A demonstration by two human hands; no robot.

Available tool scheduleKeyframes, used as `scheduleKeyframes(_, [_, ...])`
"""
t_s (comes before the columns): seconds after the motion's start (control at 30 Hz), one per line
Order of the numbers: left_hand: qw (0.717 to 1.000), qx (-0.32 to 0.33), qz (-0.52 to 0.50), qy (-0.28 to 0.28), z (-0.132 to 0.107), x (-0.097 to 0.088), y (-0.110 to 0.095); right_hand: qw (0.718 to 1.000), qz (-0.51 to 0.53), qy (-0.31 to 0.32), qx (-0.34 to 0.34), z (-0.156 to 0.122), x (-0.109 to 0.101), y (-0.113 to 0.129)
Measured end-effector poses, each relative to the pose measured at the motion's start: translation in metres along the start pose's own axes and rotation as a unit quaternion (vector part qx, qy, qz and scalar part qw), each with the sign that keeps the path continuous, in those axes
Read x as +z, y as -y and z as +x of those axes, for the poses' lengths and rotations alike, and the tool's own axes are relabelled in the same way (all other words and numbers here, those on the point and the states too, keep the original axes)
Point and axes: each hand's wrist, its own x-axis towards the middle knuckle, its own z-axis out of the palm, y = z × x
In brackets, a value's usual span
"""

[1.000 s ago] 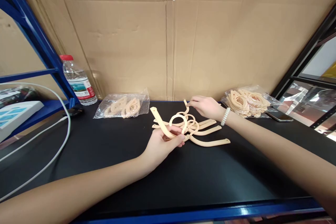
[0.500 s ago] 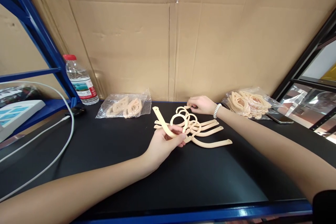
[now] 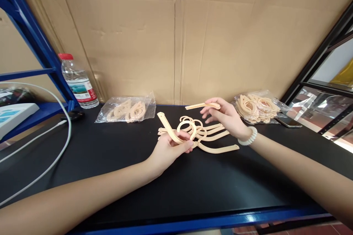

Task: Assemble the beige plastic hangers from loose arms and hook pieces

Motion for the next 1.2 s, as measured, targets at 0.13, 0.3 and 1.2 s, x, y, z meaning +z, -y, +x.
scheduleKeyframes(0.13, [1.000,0.015,0.006,0.020,0.002,0.000,0.002,0.985,0.153,0.049,0.063,-0.037,0.013,0.015])
scheduleKeyframes(0.3, [0.998,0.042,0.045,0.024,0.004,0.000,0.003,0.975,0.202,0.065,0.071,-0.054,0.018,0.018])
scheduleKeyframes(1.2, [0.991,0.069,0.071,0.089,0.003,0.000,0.000,0.987,0.122,0.083,0.057,-0.059,0.029,-0.002])
